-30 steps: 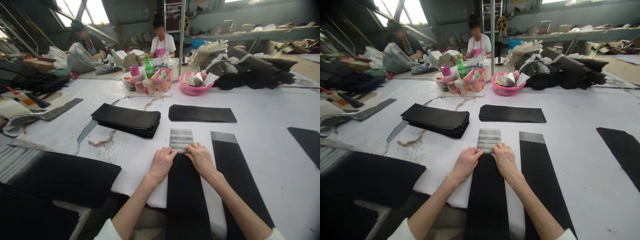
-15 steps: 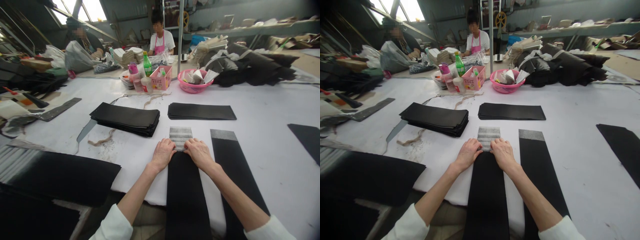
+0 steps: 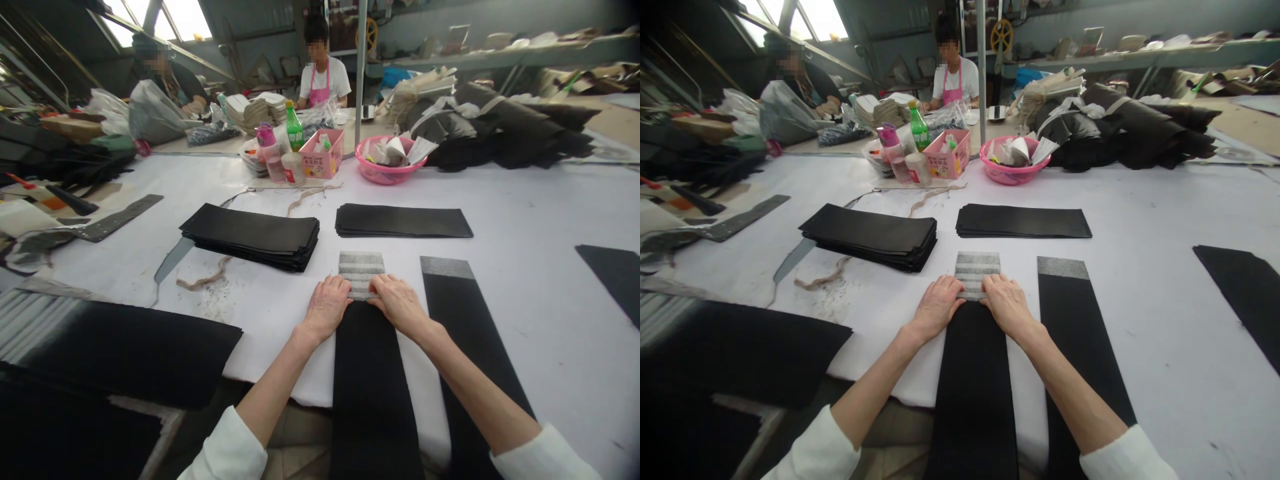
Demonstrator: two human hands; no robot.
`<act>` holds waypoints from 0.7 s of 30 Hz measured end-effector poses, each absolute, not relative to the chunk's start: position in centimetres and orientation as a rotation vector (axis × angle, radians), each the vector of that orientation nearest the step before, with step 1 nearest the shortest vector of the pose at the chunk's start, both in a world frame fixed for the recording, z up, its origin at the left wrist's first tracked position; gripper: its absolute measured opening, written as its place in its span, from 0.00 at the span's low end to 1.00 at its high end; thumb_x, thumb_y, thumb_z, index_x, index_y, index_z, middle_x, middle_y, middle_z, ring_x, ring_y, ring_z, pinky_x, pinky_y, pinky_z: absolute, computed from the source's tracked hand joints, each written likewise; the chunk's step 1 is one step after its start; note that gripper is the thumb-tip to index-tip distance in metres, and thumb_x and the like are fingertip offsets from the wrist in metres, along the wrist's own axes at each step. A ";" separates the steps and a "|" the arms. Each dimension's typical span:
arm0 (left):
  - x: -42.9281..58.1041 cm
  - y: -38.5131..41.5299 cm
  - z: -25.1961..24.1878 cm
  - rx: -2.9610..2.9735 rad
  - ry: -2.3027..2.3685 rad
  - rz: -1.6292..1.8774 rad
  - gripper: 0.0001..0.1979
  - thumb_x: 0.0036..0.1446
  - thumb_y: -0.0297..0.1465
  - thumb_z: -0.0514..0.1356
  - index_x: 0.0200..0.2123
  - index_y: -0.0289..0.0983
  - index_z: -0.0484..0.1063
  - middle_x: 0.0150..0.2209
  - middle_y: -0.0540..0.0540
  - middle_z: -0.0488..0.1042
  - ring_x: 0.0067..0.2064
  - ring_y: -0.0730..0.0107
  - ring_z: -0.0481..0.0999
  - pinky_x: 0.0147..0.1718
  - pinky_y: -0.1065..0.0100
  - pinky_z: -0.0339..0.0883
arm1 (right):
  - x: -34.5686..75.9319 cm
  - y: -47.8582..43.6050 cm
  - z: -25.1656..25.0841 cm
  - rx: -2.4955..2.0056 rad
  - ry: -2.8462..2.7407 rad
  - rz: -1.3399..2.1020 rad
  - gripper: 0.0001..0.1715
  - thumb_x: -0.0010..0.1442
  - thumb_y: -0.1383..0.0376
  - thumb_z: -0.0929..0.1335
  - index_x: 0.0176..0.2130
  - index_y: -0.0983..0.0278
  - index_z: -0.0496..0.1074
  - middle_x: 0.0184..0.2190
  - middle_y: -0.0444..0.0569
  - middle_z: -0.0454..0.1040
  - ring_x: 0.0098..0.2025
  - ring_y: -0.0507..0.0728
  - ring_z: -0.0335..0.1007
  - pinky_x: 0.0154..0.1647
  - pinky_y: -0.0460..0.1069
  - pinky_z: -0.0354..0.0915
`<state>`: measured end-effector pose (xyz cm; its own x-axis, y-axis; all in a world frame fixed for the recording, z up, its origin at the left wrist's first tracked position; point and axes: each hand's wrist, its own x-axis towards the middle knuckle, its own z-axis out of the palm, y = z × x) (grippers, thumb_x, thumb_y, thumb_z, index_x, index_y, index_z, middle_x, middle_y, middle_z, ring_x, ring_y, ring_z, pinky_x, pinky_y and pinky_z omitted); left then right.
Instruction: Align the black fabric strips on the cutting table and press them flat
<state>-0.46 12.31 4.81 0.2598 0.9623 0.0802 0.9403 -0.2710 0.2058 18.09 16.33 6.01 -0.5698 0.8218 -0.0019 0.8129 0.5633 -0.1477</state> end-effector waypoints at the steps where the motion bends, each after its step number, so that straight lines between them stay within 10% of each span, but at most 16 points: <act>1: -0.4 12.3 4.9 2.401 1.819 0.277 0.10 0.59 0.29 0.64 0.42 0.39 0.66 0.44 0.46 0.68 0.48 0.60 0.66 0.45 0.62 0.64 | 18.2 16.2 5.9 -1.448 -2.704 0.194 0.10 0.60 0.65 0.74 0.39 0.64 0.71 0.38 0.49 0.71 0.43 0.60 0.66 0.40 0.50 0.58; 21: -0.3 12.2 5.0 2.406 1.843 0.216 0.08 0.60 0.31 0.63 0.41 0.40 0.67 0.44 0.45 0.68 0.48 0.60 0.67 0.44 0.61 0.64 | 17.9 17.4 6.5 -1.401 -2.797 0.285 0.11 0.58 0.66 0.76 0.36 0.63 0.70 0.33 0.46 0.73 0.40 0.59 0.68 0.39 0.50 0.57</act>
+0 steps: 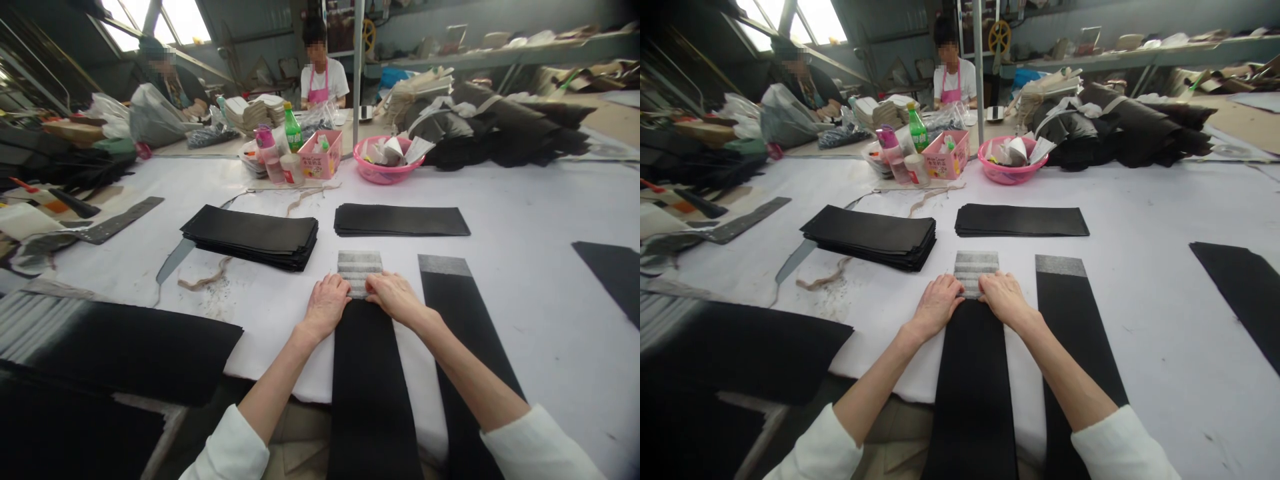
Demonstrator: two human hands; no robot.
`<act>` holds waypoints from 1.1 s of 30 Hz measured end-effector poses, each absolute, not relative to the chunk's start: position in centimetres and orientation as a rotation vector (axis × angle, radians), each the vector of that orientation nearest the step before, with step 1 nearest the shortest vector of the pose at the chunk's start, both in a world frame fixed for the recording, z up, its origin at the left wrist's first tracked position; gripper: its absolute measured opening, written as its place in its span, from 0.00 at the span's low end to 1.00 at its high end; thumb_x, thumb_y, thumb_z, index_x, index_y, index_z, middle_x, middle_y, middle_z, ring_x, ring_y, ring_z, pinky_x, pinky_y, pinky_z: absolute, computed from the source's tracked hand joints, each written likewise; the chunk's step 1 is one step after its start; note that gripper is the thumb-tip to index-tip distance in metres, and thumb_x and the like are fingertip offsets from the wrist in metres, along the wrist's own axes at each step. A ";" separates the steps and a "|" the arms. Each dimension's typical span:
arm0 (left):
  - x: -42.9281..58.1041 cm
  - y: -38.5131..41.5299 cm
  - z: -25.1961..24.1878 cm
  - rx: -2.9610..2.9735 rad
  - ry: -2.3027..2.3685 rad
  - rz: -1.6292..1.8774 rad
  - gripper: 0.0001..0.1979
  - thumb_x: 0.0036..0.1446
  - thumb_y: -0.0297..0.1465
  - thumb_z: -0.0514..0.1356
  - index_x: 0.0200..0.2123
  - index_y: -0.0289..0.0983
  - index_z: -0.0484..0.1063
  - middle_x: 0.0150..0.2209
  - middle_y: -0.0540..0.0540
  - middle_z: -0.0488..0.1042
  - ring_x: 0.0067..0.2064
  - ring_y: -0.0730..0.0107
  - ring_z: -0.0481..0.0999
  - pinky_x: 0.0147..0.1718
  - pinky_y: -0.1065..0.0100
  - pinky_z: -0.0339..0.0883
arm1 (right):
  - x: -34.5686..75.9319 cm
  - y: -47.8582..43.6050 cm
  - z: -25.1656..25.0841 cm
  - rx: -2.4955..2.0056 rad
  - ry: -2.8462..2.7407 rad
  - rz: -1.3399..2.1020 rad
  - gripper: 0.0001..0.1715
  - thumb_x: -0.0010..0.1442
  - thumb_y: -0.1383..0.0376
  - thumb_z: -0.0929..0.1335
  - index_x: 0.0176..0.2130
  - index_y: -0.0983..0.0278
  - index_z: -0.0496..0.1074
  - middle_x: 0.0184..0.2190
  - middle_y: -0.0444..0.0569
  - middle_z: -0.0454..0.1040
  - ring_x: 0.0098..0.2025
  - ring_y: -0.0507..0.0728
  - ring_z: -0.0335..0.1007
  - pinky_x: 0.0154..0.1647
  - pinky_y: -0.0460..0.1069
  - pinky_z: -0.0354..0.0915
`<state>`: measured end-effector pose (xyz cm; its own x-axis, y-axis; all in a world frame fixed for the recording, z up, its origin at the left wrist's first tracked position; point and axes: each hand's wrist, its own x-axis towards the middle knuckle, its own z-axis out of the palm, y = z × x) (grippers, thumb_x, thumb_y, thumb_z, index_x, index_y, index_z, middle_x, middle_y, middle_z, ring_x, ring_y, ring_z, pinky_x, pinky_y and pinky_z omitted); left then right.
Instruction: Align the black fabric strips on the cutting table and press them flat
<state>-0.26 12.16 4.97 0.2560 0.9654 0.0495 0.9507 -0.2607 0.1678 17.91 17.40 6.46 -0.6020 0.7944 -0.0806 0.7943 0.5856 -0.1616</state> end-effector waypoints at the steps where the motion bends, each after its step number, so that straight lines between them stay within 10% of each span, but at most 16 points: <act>1: -0.3 12.1 5.0 2.405 1.844 0.220 0.08 0.60 0.31 0.63 0.41 0.39 0.67 0.44 0.45 0.68 0.48 0.60 0.67 0.44 0.61 0.64 | 17.8 17.6 6.5 -1.405 -2.808 0.305 0.10 0.58 0.66 0.76 0.35 0.63 0.71 0.32 0.45 0.73 0.39 0.59 0.69 0.38 0.49 0.57; 33: -0.8 13.5 5.0 2.532 1.606 0.285 0.12 0.60 0.26 0.61 0.44 0.48 0.72 0.48 0.49 0.65 0.52 0.64 0.64 0.51 0.62 0.62 | 19.1 17.1 5.4 -1.114 -2.739 0.262 0.01 0.64 0.67 0.70 0.38 0.60 0.74 0.36 0.46 0.69 0.43 0.58 0.62 0.42 0.50 0.53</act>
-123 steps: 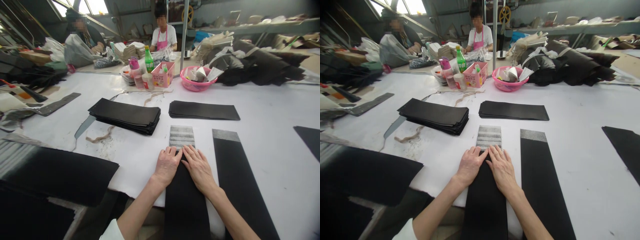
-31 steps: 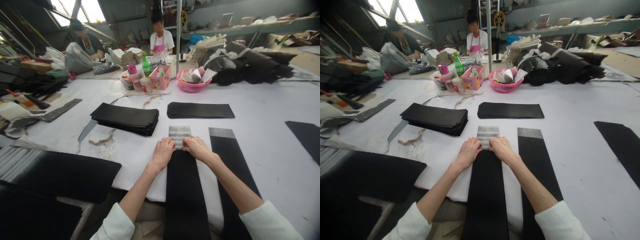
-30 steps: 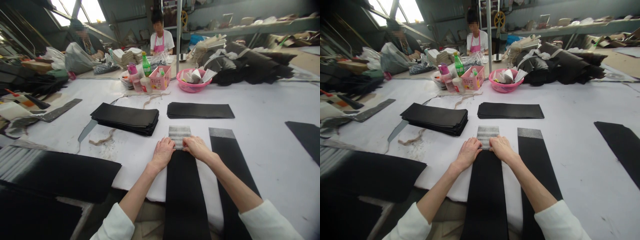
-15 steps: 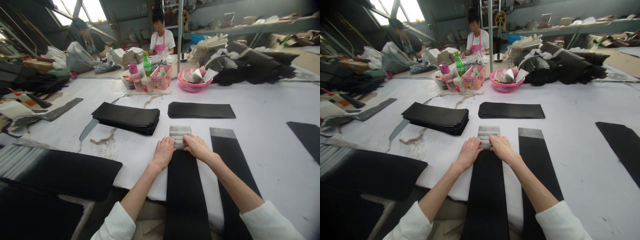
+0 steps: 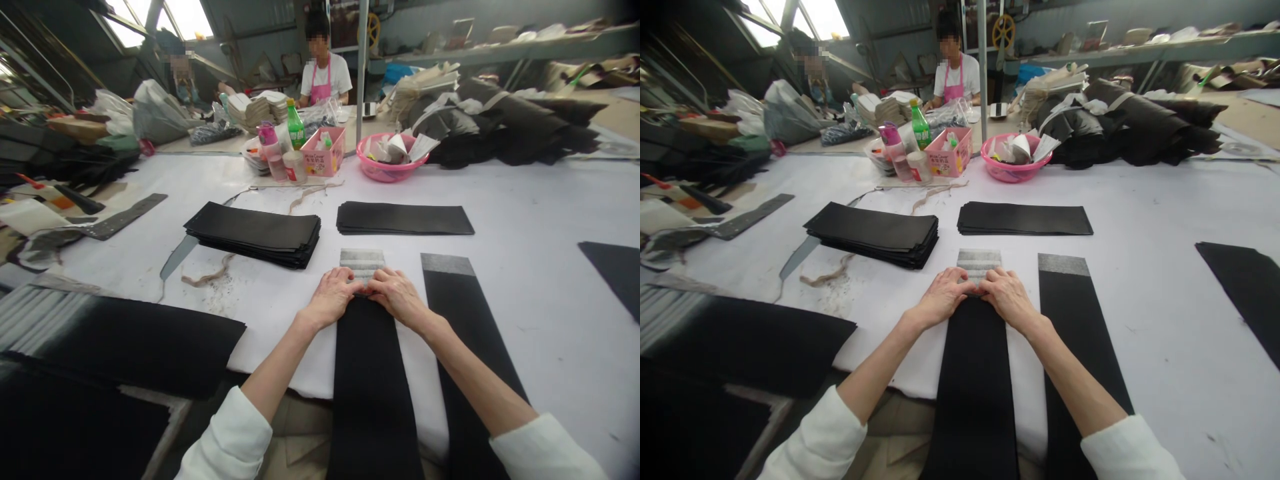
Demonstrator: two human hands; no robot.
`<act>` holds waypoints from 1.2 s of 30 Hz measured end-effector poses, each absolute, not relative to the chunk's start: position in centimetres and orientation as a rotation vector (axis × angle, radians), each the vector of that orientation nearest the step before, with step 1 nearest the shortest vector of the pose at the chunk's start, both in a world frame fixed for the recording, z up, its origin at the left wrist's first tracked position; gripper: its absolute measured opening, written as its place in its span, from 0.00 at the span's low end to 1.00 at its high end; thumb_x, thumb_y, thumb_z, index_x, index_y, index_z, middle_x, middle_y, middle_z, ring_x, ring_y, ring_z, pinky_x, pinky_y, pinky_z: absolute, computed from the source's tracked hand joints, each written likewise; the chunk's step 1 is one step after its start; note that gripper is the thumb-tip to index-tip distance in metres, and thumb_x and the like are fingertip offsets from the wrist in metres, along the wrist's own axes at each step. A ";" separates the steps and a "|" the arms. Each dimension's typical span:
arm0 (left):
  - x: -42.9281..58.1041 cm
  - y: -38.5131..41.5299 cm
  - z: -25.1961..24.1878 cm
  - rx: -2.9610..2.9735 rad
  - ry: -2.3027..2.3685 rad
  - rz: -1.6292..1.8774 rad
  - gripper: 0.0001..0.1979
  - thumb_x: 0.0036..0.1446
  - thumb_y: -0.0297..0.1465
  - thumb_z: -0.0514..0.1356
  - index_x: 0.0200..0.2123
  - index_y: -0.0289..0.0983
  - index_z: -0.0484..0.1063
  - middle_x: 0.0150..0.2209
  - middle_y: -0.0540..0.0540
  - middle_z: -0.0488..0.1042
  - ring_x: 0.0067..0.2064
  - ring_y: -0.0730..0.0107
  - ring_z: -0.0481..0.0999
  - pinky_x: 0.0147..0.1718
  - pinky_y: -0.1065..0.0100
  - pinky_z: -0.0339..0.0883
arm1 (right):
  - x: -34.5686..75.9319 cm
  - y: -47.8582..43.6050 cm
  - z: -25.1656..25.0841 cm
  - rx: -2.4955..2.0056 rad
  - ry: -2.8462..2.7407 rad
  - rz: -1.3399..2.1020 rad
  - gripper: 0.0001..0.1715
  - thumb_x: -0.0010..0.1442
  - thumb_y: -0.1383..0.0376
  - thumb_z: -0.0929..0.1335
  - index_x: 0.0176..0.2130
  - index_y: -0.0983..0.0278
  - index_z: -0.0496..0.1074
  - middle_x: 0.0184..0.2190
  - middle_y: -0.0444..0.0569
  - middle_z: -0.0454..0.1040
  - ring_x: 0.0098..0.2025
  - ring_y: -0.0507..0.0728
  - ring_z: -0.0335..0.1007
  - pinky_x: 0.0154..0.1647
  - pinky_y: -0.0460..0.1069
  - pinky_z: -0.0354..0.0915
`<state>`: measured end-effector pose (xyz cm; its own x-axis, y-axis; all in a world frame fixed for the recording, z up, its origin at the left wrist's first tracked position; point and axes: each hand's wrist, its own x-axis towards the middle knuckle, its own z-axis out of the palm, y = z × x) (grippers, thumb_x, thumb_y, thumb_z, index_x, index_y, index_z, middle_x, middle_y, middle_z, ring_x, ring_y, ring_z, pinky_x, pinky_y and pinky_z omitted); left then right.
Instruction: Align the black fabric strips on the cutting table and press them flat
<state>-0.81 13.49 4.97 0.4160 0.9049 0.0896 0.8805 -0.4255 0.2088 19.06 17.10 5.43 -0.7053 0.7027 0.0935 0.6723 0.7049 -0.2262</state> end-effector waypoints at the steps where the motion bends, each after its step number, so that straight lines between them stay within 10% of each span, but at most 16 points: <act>1: -0.9 13.7 5.1 2.540 1.602 0.279 0.11 0.59 0.26 0.62 0.43 0.47 0.72 0.47 0.49 0.65 0.51 0.64 0.64 0.51 0.62 0.62 | 19.1 17.0 5.3 -1.117 -2.730 0.253 0.02 0.64 0.67 0.70 0.37 0.60 0.73 0.36 0.46 0.69 0.44 0.58 0.62 0.43 0.50 0.53; 12: -4.3 12.6 5.2 2.423 1.925 0.401 0.18 0.52 0.44 0.68 0.36 0.38 0.70 0.42 0.44 0.66 0.49 0.57 0.64 0.50 0.58 0.62 | 19.6 16.8 4.3 -1.155 -2.672 0.212 0.05 0.63 0.65 0.72 0.34 0.61 0.71 0.37 0.46 0.69 0.44 0.59 0.61 0.42 0.51 0.53; 16: -2.9 12.5 5.1 2.434 1.743 0.469 0.20 0.54 0.39 0.68 0.47 0.41 0.69 0.46 0.45 0.66 0.51 0.59 0.64 0.52 0.60 0.62 | 19.5 16.7 4.4 -1.152 -2.672 0.207 0.05 0.63 0.66 0.71 0.35 0.61 0.71 0.37 0.47 0.69 0.44 0.59 0.62 0.42 0.51 0.53; 36: -1.5 13.8 4.3 2.394 1.621 0.413 0.09 0.55 0.33 0.68 0.33 0.40 0.70 0.42 0.48 0.67 0.46 0.62 0.65 0.45 0.62 0.64 | 26.4 18.3 4.3 -1.277 -2.573 0.076 0.17 0.55 0.57 0.77 0.26 0.62 0.70 0.52 0.49 0.68 0.53 0.65 0.62 0.46 0.56 0.60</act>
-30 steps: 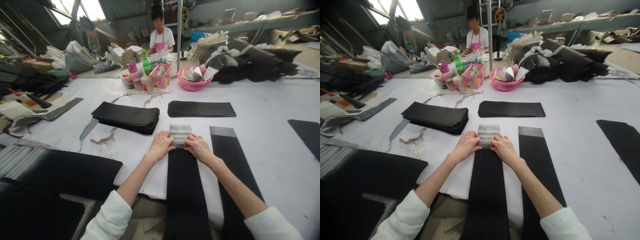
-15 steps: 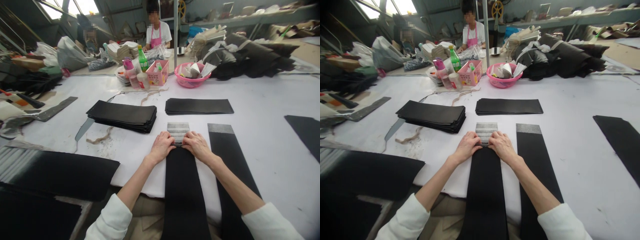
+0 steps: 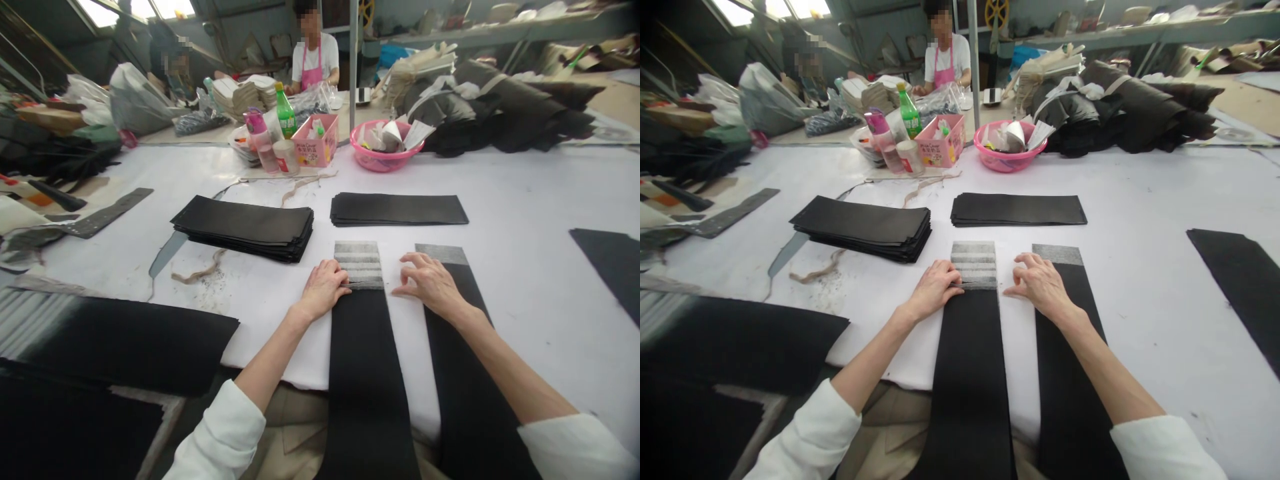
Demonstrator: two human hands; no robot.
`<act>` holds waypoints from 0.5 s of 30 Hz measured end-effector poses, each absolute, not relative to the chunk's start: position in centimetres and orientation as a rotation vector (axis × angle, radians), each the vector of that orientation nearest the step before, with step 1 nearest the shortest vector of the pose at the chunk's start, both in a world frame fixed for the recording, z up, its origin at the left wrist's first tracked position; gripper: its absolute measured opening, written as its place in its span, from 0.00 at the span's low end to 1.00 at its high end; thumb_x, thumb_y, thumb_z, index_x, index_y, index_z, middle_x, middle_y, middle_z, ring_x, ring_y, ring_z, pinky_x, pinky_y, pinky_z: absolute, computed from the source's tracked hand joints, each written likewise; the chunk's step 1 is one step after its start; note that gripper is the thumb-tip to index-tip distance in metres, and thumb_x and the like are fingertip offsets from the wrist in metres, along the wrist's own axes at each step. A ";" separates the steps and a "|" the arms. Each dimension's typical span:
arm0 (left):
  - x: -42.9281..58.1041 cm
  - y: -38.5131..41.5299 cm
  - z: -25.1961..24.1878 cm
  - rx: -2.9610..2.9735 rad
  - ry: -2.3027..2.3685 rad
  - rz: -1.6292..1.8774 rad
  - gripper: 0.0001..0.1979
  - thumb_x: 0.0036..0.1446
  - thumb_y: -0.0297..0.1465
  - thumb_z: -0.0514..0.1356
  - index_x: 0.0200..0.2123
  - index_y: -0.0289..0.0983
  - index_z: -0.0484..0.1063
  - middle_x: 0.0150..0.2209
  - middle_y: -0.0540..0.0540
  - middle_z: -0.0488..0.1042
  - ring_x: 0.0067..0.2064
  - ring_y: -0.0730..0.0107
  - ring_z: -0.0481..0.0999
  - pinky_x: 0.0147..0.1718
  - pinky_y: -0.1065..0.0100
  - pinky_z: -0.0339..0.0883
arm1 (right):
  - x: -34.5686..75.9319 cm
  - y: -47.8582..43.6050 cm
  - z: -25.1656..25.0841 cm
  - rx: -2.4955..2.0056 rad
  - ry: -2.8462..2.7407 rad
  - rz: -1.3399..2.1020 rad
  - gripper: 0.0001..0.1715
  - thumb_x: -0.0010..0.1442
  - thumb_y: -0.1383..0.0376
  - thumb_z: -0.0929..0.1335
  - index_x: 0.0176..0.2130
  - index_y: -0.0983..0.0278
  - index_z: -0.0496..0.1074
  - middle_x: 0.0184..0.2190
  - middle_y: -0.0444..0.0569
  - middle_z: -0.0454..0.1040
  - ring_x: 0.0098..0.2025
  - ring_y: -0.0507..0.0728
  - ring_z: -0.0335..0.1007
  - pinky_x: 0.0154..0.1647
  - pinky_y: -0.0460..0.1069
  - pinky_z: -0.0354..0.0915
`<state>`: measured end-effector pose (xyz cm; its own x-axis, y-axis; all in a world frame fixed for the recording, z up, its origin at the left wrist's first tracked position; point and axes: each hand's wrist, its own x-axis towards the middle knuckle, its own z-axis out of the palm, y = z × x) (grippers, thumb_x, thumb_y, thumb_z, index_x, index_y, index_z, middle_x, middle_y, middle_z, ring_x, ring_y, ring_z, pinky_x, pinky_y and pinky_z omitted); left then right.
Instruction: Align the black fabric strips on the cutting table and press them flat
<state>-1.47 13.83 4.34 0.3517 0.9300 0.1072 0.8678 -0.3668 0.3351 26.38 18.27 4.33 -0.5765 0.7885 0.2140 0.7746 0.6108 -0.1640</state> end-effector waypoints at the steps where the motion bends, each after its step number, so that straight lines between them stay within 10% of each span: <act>1: -1.5 13.8 4.3 2.394 1.616 0.419 0.09 0.55 0.33 0.68 0.33 0.40 0.70 0.41 0.48 0.67 0.46 0.62 0.65 0.45 0.62 0.64 | 26.6 18.1 4.5 -1.293 -2.524 0.088 0.15 0.57 0.57 0.76 0.28 0.61 0.71 0.50 0.49 0.69 0.51 0.64 0.64 0.45 0.55 0.61; 8: -1.6 13.6 3.8 2.409 1.615 0.477 0.09 0.55 0.32 0.68 0.35 0.40 0.70 0.41 0.47 0.67 0.46 0.61 0.65 0.45 0.62 0.65 | 21.4 16.1 4.3 -1.075 -2.481 0.260 0.14 0.61 0.64 0.74 0.47 0.60 0.71 0.43 0.48 0.73 0.46 0.61 0.65 0.45 0.54 0.63; 15: -1.6 13.1 3.3 2.426 1.634 0.562 0.08 0.56 0.33 0.67 0.36 0.40 0.71 0.42 0.47 0.67 0.47 0.61 0.65 0.46 0.61 0.65 | 19.4 16.0 2.0 -0.999 -2.419 0.318 0.06 0.62 0.67 0.72 0.42 0.60 0.75 0.36 0.47 0.71 0.41 0.60 0.64 0.42 0.53 0.63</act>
<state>-1.64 13.11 3.27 0.3314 0.9185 0.2159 0.8571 -0.3887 0.3381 19.37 15.97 2.04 -0.6056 0.7104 0.3586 0.5935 0.7034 -0.3911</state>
